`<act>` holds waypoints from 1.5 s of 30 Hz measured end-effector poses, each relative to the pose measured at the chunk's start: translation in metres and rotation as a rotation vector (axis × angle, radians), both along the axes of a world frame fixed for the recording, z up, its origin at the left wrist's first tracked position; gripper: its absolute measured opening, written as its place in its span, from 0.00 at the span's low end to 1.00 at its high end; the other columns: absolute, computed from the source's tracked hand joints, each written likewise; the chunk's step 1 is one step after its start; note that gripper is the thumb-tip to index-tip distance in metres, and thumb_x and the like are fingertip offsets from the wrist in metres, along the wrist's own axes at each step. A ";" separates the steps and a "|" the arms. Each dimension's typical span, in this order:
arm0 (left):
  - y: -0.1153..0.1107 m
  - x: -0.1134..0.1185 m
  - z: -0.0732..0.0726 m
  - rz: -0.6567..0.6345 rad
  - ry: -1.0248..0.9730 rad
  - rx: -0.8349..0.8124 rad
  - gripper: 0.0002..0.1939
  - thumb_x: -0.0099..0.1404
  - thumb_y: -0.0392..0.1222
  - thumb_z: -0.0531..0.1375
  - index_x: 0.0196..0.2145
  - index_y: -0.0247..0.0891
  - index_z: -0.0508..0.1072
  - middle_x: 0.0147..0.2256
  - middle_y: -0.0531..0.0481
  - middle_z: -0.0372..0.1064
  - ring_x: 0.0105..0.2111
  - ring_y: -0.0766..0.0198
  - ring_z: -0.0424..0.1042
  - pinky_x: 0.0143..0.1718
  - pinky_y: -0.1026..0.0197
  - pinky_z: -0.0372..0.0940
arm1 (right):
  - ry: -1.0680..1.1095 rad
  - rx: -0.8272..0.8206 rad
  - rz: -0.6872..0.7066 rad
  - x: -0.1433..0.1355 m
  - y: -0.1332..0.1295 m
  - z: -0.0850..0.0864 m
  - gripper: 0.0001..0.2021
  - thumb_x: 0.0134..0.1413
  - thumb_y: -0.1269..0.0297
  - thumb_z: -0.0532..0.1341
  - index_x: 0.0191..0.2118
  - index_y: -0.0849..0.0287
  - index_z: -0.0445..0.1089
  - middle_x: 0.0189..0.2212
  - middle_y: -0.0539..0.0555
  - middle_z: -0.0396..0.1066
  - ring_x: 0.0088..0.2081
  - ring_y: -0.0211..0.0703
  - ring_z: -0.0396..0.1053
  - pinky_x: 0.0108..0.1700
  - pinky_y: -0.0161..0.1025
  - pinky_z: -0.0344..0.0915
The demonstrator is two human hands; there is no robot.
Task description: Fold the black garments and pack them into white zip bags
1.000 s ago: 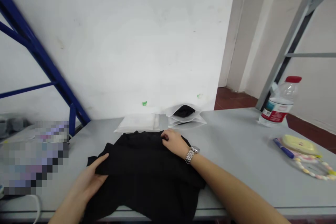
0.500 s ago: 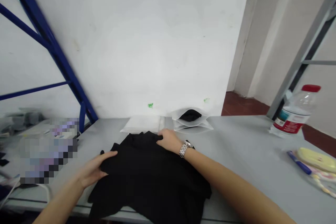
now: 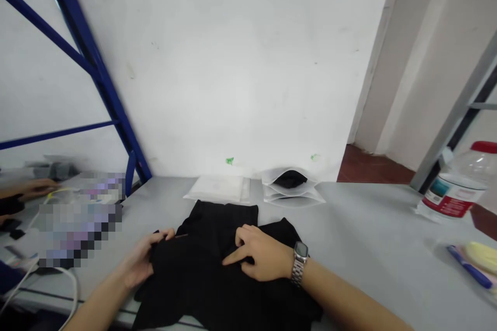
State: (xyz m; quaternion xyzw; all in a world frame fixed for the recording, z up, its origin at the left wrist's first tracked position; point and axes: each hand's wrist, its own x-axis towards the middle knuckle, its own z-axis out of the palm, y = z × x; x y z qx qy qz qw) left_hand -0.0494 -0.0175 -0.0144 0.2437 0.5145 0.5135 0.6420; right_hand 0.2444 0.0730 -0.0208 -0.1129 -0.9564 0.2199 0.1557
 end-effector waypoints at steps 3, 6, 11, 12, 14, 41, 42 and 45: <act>-0.001 0.003 0.004 0.016 0.009 -0.056 0.13 0.53 0.48 0.60 0.21 0.40 0.61 0.24 0.56 0.67 0.20 0.68 0.65 0.25 0.62 0.67 | 0.086 -0.213 -0.092 0.000 0.001 -0.002 0.16 0.51 0.66 0.60 0.47 0.48 0.71 0.37 0.52 0.61 0.41 0.41 0.62 0.47 0.40 0.61; -0.004 0.009 0.006 -0.004 0.234 -0.004 0.15 0.50 0.47 0.65 0.23 0.40 0.62 0.27 0.56 0.70 0.28 0.63 0.71 0.35 0.58 0.68 | 0.250 -0.304 -0.348 -0.004 0.010 -0.005 0.14 0.55 0.60 0.57 0.47 0.51 0.70 0.35 0.52 0.62 0.38 0.41 0.64 0.47 0.43 0.63; -0.008 0.012 0.009 0.001 0.411 0.117 0.32 0.44 0.39 0.69 0.47 0.42 0.64 0.47 0.46 0.70 0.45 0.55 0.71 0.47 0.56 0.65 | 0.605 -0.197 -0.823 -0.006 0.036 -0.016 0.18 0.55 0.61 0.55 0.51 0.56 0.63 0.39 0.56 0.61 0.39 0.46 0.63 0.47 0.51 0.64; -0.008 0.011 0.011 0.026 0.426 0.096 0.37 0.45 0.40 0.69 0.52 0.43 0.61 0.48 0.45 0.70 0.45 0.55 0.71 0.46 0.56 0.65 | 0.632 -0.160 -0.831 -0.004 0.039 -0.018 0.17 0.54 0.63 0.55 0.50 0.56 0.63 0.40 0.57 0.61 0.40 0.47 0.63 0.47 0.52 0.64; -0.007 0.009 0.017 0.067 0.547 0.038 0.41 0.47 0.45 0.68 0.56 0.43 0.56 0.47 0.43 0.70 0.44 0.54 0.72 0.43 0.57 0.67 | 0.647 -0.087 -0.764 0.000 0.039 -0.017 0.13 0.55 0.67 0.54 0.47 0.55 0.66 0.41 0.57 0.62 0.43 0.48 0.63 0.48 0.52 0.63; 0.024 0.115 0.013 -0.333 1.584 0.130 0.22 0.56 0.60 0.53 0.31 0.36 0.68 0.35 0.36 0.71 0.38 0.44 0.70 0.36 0.52 0.60 | 0.379 -0.619 -0.454 0.014 0.031 -0.009 0.10 0.52 0.56 0.60 0.34 0.57 0.70 0.30 0.51 0.70 0.33 0.40 0.67 0.38 0.39 0.64; 0.024 0.116 0.014 -0.335 1.537 0.172 0.19 0.55 0.57 0.55 0.33 0.36 0.67 0.36 0.37 0.70 0.39 0.45 0.70 0.37 0.53 0.60 | 0.376 -0.590 -0.465 0.015 0.030 -0.007 0.10 0.52 0.56 0.60 0.36 0.57 0.71 0.32 0.52 0.70 0.35 0.41 0.67 0.39 0.40 0.64; 0.029 0.121 0.031 -0.377 1.347 0.377 0.11 0.55 0.45 0.57 0.36 0.38 0.65 0.35 0.47 0.69 0.36 0.56 0.69 0.36 0.59 0.60 | 0.384 -0.440 -0.432 0.020 0.025 0.004 0.20 0.49 0.54 0.62 0.49 0.54 0.67 0.47 0.55 0.65 0.48 0.45 0.64 0.51 0.44 0.61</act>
